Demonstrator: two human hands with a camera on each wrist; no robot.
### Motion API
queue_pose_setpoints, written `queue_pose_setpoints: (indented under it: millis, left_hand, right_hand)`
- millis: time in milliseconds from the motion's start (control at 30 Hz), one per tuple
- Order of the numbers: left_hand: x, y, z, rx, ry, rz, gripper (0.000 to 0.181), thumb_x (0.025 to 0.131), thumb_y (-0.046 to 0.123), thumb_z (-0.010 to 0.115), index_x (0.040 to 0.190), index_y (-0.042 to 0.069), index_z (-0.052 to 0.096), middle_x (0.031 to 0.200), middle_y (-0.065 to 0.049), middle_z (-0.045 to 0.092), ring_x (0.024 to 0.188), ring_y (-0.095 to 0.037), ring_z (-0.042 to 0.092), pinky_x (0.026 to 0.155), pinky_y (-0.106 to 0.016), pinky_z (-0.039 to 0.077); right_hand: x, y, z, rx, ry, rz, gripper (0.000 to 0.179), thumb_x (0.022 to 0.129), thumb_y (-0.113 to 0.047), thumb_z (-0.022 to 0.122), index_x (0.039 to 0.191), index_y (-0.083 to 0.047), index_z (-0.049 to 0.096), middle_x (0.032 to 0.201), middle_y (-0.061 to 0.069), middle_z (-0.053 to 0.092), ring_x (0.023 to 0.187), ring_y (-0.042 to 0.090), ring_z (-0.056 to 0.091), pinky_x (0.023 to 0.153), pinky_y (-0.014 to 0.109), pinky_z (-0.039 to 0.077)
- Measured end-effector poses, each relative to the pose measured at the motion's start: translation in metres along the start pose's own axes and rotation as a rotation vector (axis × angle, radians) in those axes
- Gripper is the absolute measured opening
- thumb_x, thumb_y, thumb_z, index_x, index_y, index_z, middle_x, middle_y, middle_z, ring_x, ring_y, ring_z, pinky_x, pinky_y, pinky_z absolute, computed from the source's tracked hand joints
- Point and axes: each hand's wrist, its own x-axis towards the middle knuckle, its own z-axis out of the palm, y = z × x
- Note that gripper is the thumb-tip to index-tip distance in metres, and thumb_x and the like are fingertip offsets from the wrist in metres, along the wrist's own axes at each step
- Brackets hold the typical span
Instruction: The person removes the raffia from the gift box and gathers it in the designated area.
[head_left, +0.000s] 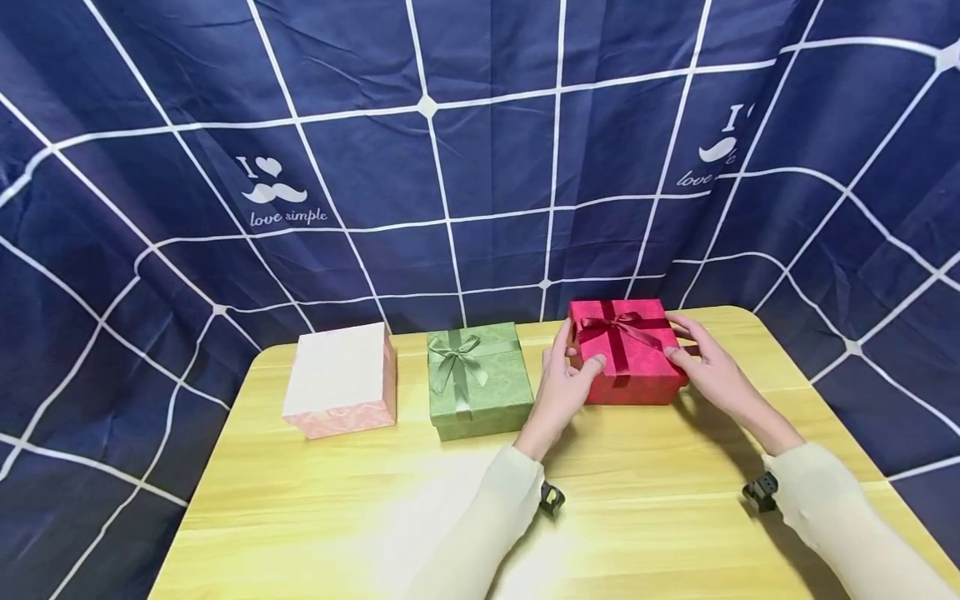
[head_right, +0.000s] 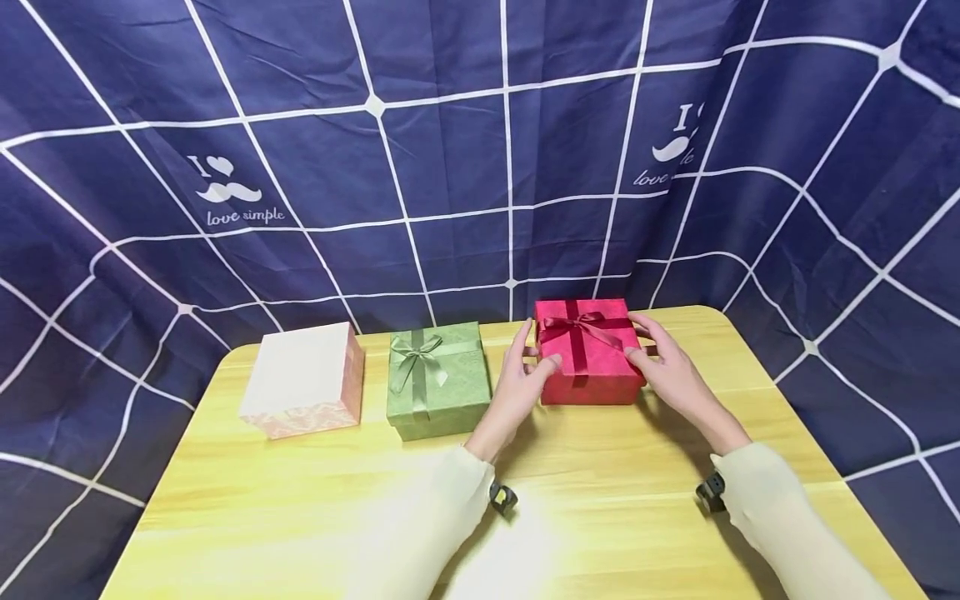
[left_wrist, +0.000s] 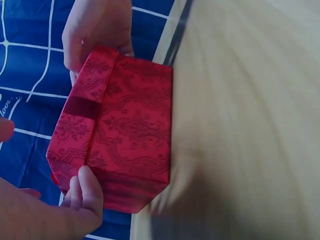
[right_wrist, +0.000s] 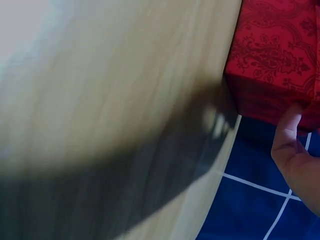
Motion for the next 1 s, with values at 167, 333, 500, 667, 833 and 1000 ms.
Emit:
queue_pose_setpoints:
  millis: [167, 333, 500, 667, 833, 1000]
  left_hand:
    - [0.016, 0.003, 0.005, 0.009, 0.036, -0.029, 0.081, 0.093, 0.024, 0.076, 0.168, 0.026, 0.045, 0.115, -0.004, 0.052, 0.106, -0.017, 0.053, 0.090, -0.036, 0.047]
    - [0.026, -0.001, 0.012, -0.034, 0.104, -0.036, 0.076, 0.089, 0.014, 0.069, 0.162, 0.028, 0.054, 0.106, -0.002, 0.051, 0.098, -0.014, 0.049, 0.085, -0.034, 0.046]
    - [0.030, 0.000, 0.015, -0.115, 0.164, -0.090, 0.073, 0.086, 0.005, 0.070, 0.155, 0.029, 0.063, 0.103, -0.003, 0.051, 0.093, -0.011, 0.048, 0.084, -0.034, 0.044]
    - [0.036, -0.004, 0.019, -0.149, 0.163, -0.137, 0.072, 0.085, 0.004, 0.071, 0.152, 0.033, 0.066, 0.107, -0.002, 0.048, 0.095, -0.013, 0.046, 0.085, -0.035, 0.041]
    - [0.038, -0.003, 0.021, -0.111, 0.162, -0.124, 0.067, 0.087, 0.009, 0.070, 0.150, 0.032, 0.067, 0.106, -0.001, 0.047, 0.098, -0.014, 0.044, 0.088, -0.037, 0.040]
    - [0.040, -0.005, 0.021, -0.056, 0.140, -0.089, 0.065, 0.092, 0.011, 0.069, 0.153, 0.029, 0.063, 0.106, 0.000, 0.048, 0.099, -0.013, 0.042, 0.088, -0.038, 0.041]
  right_hand:
    - [0.008, -0.001, -0.001, 0.041, -0.014, 0.015, 0.062, 0.111, -0.010, 0.054, 0.168, 0.001, 0.031, 0.158, 0.039, 0.041, 0.112, 0.013, 0.057, 0.084, 0.009, 0.045]
    - [0.014, -0.001, -0.003, 0.083, -0.032, 0.046, 0.063, 0.111, -0.011, 0.054, 0.169, -0.002, 0.030, 0.161, 0.037, 0.038, 0.109, -0.002, 0.052, 0.086, 0.010, 0.044]
    - [0.018, 0.004, -0.006, 0.221, -0.093, 0.105, 0.062, 0.114, -0.015, 0.054, 0.171, -0.009, 0.030, 0.166, 0.028, 0.032, 0.110, 0.002, 0.057, 0.087, 0.016, 0.052]
    - [0.020, 0.010, -0.011, 0.446, -0.164, 0.156, 0.060, 0.114, -0.011, 0.052, 0.170, -0.017, 0.033, 0.161, 0.016, 0.029, 0.104, 0.007, 0.068, 0.079, 0.028, 0.063]
    - [0.022, 0.013, -0.015, 0.516, -0.213, 0.148, 0.059, 0.114, -0.009, 0.051, 0.169, -0.024, 0.034, 0.151, 0.011, 0.037, 0.108, 0.008, 0.068, 0.082, 0.027, 0.062]
    - [0.022, 0.017, -0.013, 0.598, -0.223, 0.149, 0.059, 0.114, -0.006, 0.050, 0.167, -0.028, 0.036, 0.140, 0.005, 0.045, 0.110, 0.010, 0.067, 0.084, 0.028, 0.062]
